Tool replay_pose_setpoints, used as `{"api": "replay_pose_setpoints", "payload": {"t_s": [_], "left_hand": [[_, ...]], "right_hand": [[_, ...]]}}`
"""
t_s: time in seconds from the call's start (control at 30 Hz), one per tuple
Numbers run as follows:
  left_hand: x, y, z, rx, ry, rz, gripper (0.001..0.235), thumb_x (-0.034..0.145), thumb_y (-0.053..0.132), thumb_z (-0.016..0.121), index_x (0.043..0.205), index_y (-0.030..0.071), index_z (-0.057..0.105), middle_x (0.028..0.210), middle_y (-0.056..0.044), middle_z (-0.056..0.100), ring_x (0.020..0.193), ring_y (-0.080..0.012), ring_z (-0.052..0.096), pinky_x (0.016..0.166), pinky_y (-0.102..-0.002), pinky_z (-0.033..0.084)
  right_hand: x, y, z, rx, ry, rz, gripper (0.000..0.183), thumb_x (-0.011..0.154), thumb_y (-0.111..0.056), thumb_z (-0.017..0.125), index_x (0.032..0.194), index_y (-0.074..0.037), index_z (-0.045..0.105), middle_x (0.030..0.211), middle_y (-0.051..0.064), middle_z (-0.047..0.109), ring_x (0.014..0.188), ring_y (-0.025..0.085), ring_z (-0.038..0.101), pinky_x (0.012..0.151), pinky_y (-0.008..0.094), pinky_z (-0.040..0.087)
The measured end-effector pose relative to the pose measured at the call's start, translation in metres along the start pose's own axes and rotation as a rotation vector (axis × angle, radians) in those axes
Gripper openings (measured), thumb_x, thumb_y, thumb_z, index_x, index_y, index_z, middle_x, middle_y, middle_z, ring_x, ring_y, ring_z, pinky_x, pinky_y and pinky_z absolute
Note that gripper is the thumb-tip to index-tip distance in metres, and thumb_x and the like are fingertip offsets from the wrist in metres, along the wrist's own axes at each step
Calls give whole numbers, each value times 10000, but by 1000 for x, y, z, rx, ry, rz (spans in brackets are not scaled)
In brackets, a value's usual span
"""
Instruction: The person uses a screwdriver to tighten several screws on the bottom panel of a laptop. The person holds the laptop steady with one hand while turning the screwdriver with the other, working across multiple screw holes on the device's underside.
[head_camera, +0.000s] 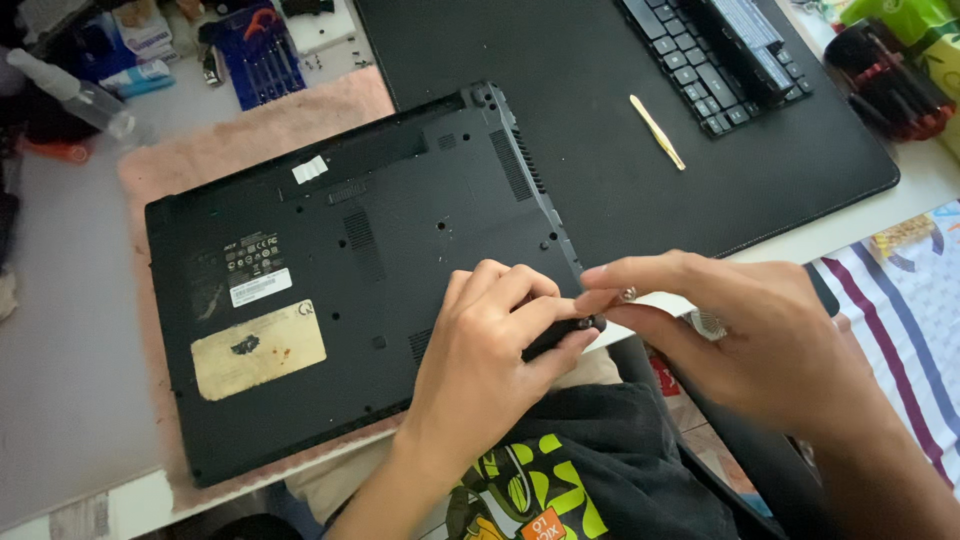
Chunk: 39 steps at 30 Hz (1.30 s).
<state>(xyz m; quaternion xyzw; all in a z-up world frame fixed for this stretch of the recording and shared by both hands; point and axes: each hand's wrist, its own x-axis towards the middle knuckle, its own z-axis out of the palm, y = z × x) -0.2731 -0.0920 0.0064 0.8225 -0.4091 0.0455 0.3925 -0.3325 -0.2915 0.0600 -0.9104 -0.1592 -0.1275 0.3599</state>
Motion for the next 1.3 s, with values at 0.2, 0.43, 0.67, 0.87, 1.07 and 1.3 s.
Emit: {"api": "replay_pose_setpoints", "payload": {"t_s": [0.2, 0.43, 0.67, 0.87, 1.07, 1.3], "left_hand": [[2, 3, -1, -16, 21, -21, 161, 901, 240, 811, 1024, 145, 768, 933, 25, 628, 882, -201, 554, 767, -373, 400], [2, 3, -1, -24, 2, -46, 167, 912, 260, 788, 1040, 154, 774, 927, 28, 627, 878, -198, 544, 775, -373, 398], [2, 2, -2, -5, -16, -34, 195, 913, 278, 780, 1071, 164, 772, 943, 15, 628, 900, -212, 552, 761, -387, 390], [2, 2, -1, -21, -25, -65, 161, 929, 285, 756, 1040, 171, 779, 931, 32, 620, 882, -188, 537, 788, -365, 396], [2, -1, -2, -44, -40, -57, 169, 912, 311, 752, 1013, 177, 734, 945, 17, 620, 908, -205, 552, 809, -376, 378], [3, 1, -6, -74, -69, -110, 167, 916, 298, 763, 999, 156, 731, 941, 24, 635, 907, -184, 553, 802, -355, 386]], "right_hand": [[3, 2, 4, -16, -19, -114, 226, 935, -37, 674, 1161, -33, 681, 1139, 62, 786, 1047, 192, 787, 863, 294, 643], [4, -4, 6, -38, 113, 102, 300, 934, -50, 716, 1234, -62, 708, 977, -4, 816, 671, 68, 601, 556, 192, 459], [5, -10, -1, -21, 59, 66, 315, 989, 1, 577, 1295, -15, 651, 1030, 34, 808, 960, 139, 808, 858, 254, 633], [2, -12, -1, 52, 161, 101, 303, 977, 80, 598, 1272, 35, 652, 987, 95, 796, 903, 164, 810, 824, 233, 646], [1, -8, -2, 18, 122, 104, 273, 927, 27, 685, 1200, 15, 691, 963, 66, 810, 859, 107, 808, 777, 208, 635], [0, -2, 1, -49, 102, 42, 191, 941, -35, 699, 1130, -37, 720, 950, -7, 816, 812, 54, 791, 672, 171, 573]]}}
